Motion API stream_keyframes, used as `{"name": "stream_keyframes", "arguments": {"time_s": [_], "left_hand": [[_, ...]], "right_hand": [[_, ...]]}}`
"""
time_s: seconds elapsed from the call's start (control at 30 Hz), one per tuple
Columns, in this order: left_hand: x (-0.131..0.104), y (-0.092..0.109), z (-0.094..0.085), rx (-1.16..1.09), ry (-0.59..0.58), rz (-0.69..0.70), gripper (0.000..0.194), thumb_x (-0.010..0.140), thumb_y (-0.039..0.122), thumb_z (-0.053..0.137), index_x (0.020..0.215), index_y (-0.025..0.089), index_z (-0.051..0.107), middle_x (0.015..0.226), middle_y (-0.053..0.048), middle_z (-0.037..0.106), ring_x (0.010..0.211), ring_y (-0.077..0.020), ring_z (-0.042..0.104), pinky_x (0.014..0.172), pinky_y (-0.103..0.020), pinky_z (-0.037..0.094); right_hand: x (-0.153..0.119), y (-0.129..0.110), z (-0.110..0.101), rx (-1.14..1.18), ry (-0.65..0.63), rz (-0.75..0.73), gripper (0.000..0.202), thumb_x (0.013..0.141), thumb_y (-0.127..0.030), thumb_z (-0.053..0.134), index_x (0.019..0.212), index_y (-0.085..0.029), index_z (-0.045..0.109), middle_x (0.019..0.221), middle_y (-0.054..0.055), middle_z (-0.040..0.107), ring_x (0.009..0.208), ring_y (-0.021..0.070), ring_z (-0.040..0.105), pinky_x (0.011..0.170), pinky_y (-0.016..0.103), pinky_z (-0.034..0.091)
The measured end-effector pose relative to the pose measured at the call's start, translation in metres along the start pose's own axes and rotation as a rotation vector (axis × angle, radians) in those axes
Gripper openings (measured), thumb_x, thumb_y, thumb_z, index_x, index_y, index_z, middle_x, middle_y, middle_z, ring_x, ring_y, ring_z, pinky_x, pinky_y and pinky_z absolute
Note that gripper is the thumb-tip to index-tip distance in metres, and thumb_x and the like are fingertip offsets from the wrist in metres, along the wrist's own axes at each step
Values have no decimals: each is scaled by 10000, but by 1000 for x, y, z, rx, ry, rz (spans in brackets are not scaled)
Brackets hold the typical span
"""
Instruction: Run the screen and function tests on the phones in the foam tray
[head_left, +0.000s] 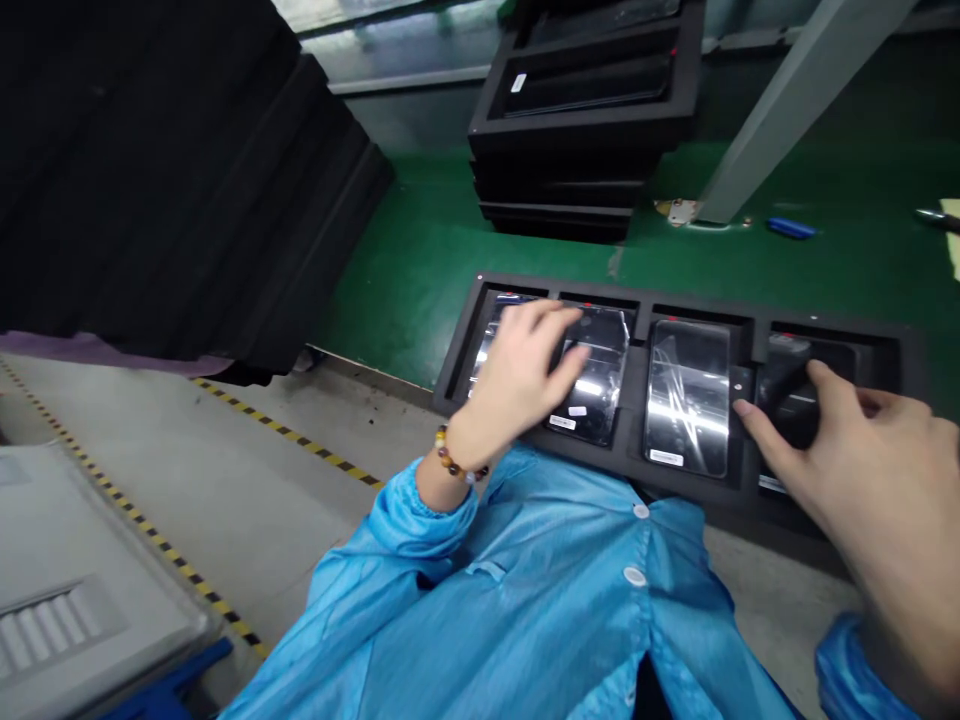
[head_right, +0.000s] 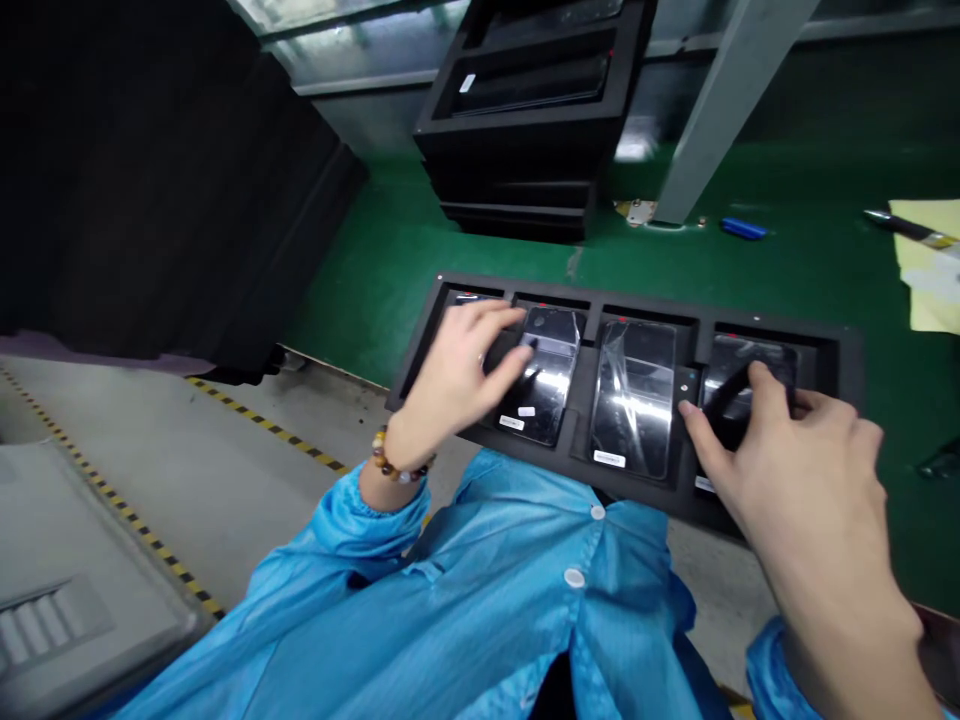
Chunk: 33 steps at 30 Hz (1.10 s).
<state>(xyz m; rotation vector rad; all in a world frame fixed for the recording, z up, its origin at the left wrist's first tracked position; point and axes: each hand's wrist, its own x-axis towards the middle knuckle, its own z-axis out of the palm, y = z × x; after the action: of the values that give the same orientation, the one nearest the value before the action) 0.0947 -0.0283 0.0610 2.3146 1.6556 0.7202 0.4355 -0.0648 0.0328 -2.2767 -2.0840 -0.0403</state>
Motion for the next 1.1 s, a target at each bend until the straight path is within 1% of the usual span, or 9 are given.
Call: {"name": "stream_keyframes", "arguments": {"time_s": [0.1,0.2,0.37,0.5,0.6,0.7,0.83,0.97,1.1], "left_hand": [[6,57,33,34,-184,175,534,1100,440,668,1532,128,634,1593,-174,623,1458,-316,579,1198,-448,573],[12,106,61,196,-256,181,660,1083,469,688,1619,101,571,1701,-216,532,1488,-368,552,1126,-499,621],[27,146,85,319,-295,69,614,1104,369,607,1652,96,556,1767,-221,454,1522,-413,498,964,-566,696],[39,153,85,309,-317,15,560,1067,262,635,1612,134,610,1623,-235,573,1438,-400,551,860,-469,706],[45,151,78,259,-299,-13,495,999,244,714,1493,222,709,1487,-189,629,1370,-384,567,766,-397,676],[54,142,67,146,-291,-62,466,944,308,780,1409,298,766,1424,-148,625,1344,-381,568,810,-433,657],[70,120,48,-94,-333,-148,494,887,392,836,1377,372,785,1323,-91,643,1240,-331,622,977,-507,611],[72,107,34,-320,-407,-86,459,897,389,821,1355,382,798,1177,-50,656,1085,-248,655,1025,-464,605],[47,123,39,-117,-349,-38,457,875,390,852,1328,351,805,1194,-89,616,1103,-305,634,847,-455,652]], "right_hand": [[8,-1,-12,-13,-70,35,870,966,-770,620,1614,-190,636,1207,321,724,1094,563,733,709,588,601],[11,7,-22,-8,-98,72,845,963,-777,613,1597,-220,654,1196,268,738,1013,472,755,761,559,591],[-11,14,-27,-81,-115,-3,802,998,-774,520,1524,-195,697,1128,259,713,978,457,740,723,519,588],[-30,5,-32,-40,-115,-15,793,1034,-724,502,1550,-141,658,1316,313,670,1082,481,735,779,557,622],[-35,13,-42,161,-34,31,732,1069,-692,496,1589,-193,622,1501,261,648,1243,451,717,946,589,638],[-31,43,-43,341,124,143,649,1067,-674,548,1540,-246,668,1460,179,712,1267,371,726,1087,559,613],[-8,90,-31,319,215,263,617,1047,-679,569,1431,-228,742,1329,162,767,1188,350,743,1081,570,609],[16,102,-25,345,114,194,603,1102,-660,472,1475,-248,703,1391,183,744,1236,380,719,1087,577,584],[9,86,-21,423,156,24,512,1102,-591,541,1393,-219,737,1334,159,781,1286,363,697,1121,551,553]]}}
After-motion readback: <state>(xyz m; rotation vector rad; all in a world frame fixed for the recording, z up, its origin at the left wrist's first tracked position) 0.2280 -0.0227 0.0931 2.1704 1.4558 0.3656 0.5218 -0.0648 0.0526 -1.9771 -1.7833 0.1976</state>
